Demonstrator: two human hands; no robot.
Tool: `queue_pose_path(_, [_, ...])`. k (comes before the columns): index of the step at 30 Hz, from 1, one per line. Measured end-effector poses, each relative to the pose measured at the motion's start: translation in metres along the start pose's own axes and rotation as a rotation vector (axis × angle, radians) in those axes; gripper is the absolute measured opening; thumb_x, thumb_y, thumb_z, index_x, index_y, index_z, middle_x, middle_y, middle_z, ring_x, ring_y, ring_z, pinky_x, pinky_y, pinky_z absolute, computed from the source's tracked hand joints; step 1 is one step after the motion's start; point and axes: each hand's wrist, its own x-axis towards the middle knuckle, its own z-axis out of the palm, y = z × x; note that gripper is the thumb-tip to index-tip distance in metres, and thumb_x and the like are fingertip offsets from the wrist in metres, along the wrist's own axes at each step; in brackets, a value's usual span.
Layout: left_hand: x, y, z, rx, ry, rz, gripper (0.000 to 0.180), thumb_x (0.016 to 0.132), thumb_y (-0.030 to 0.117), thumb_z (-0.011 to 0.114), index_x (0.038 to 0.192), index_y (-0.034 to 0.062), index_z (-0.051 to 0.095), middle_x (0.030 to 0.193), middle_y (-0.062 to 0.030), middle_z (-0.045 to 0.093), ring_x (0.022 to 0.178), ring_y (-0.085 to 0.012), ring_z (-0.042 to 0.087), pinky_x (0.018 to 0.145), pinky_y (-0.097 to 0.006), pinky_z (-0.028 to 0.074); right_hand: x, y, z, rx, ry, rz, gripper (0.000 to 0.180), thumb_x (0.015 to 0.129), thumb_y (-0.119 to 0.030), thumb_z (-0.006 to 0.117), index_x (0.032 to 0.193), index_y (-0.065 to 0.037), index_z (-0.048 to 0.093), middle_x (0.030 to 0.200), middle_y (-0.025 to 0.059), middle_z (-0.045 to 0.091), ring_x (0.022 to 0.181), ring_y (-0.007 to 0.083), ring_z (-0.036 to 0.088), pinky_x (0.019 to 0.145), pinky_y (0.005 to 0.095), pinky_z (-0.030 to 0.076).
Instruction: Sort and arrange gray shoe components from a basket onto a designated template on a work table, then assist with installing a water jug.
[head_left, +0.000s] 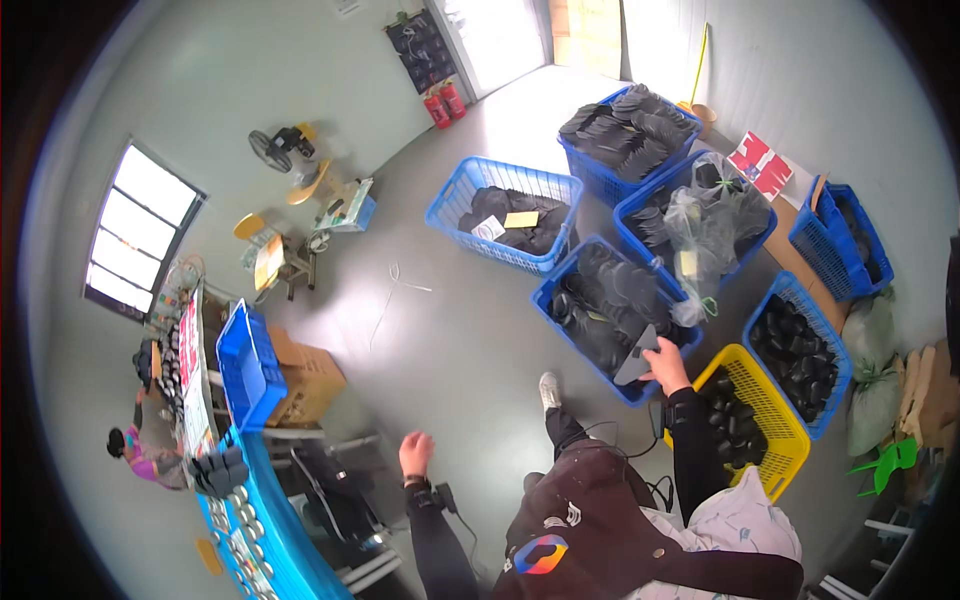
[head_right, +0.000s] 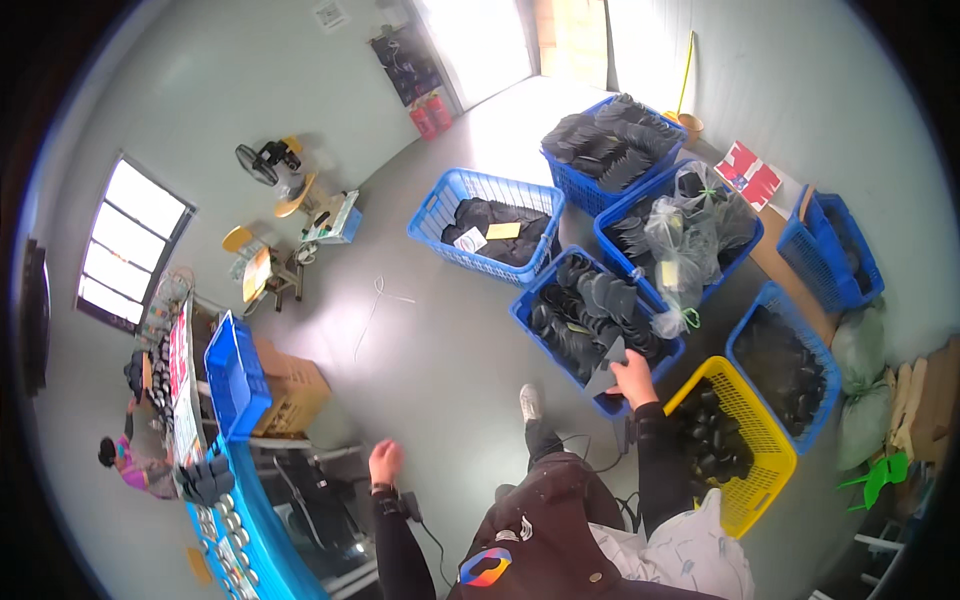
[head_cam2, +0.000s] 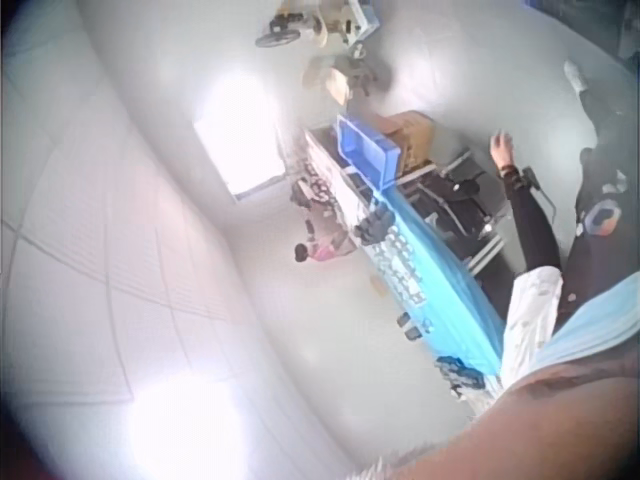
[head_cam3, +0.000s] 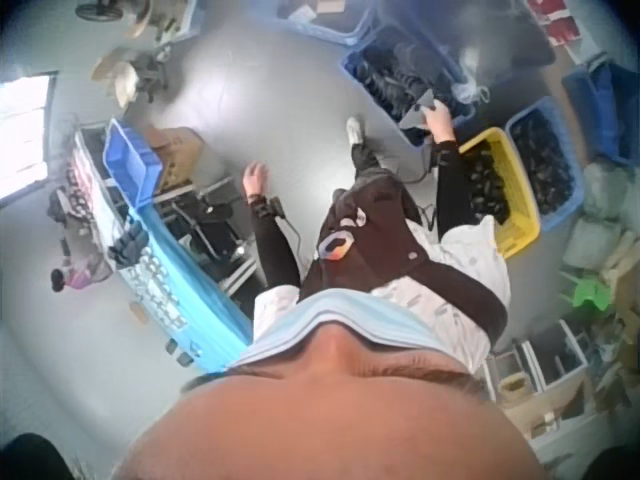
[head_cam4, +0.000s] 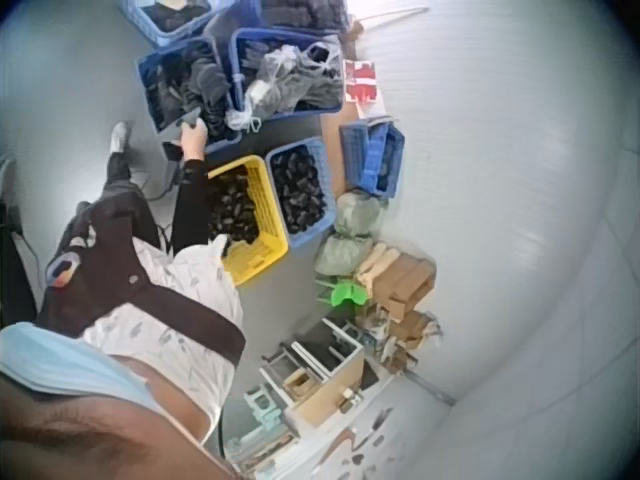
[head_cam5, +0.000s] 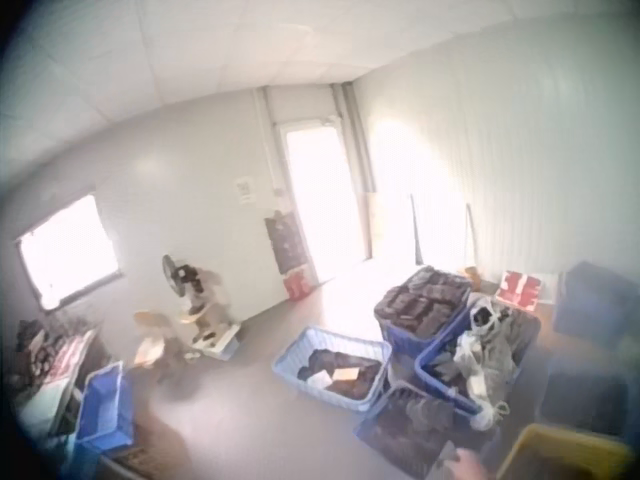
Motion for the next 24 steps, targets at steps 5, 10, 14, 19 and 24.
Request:
queue_pose_path(5, [0.189,0.156,0.085,0.091,-0.364,-0.082,0.043,0.1,0.023,0.066,0.135,-0.0006,0.057,0.114,-0.0119,0.073,0.098,-0.0209,0.072,0.081,-0.033,0.056,0.188,-0.007,0.087,-0.402,0.338,-0.323,0.032,0.091,-0.014,0.063,0.118,0.002,0.063,0.103,0.027,0.07,0.094,0.0381,0.072,0.067,0.045,0.062])
queue_pose_path(10, [0.334,0.167,0.047,0.157,-0.37,-0.339,0.052,0.096,0.023,0.071,0.139,-0.0002,0.055,0.114,-0.0119,0.072,0.095,-0.0215,0.072,0.076,-0.032,0.057,0.271,-0.142,0.246,-0.413,0.26,-0.277,0.029,0.091,-0.016,0.063,0.112,0.004,0.062,0.096,0.0282,0.07,0.083,0.0428,0.072,0.07,0.0466,0.061])
queue_pose_path(14, [0.468,0.175,0.043,0.153,-0.4,-0.423,0.054,0.094,0.023,0.073,0.139,-0.0022,0.055,0.111,-0.0138,0.073,0.092,-0.0199,0.073,0.071,-0.031,0.058,0.318,-0.21,0.297,-0.524,0.225,-0.236,0.038,0.093,-0.014,0.066,0.124,0.006,0.061,0.105,0.0215,0.071,0.078,0.031,0.075,0.057,0.0373,0.063])
queue_pose_path(19, [0.673,0.199,0.136,0.552,-0.564,-0.373,0.057,0.088,0.029,0.078,0.132,-0.0022,0.062,0.105,-0.0184,0.075,0.096,-0.0216,0.074,0.078,-0.035,0.06,0.376,-0.151,0.274,-0.549,0.564,-0.119,0.041,0.091,-0.016,0.067,0.122,0.009,0.062,0.105,0.026,0.071,0.093,0.0353,0.074,0.058,0.0406,0.063])
queue_pose_path(24, [0.854,0.225,0.186,0.976,-0.61,0.043,0.066,0.081,0.041,0.082,0.128,-0.0017,0.064,0.106,-0.0188,0.075,0.096,-0.0288,0.072,0.088,-0.038,0.057,0.39,-0.188,0.362,0.03,0.558,0.212,0.031,0.096,-0.009,0.063,0.122,0.007,0.059,0.106,0.0165,0.067,0.084,0.027,0.073,0.055,0.0372,0.064])
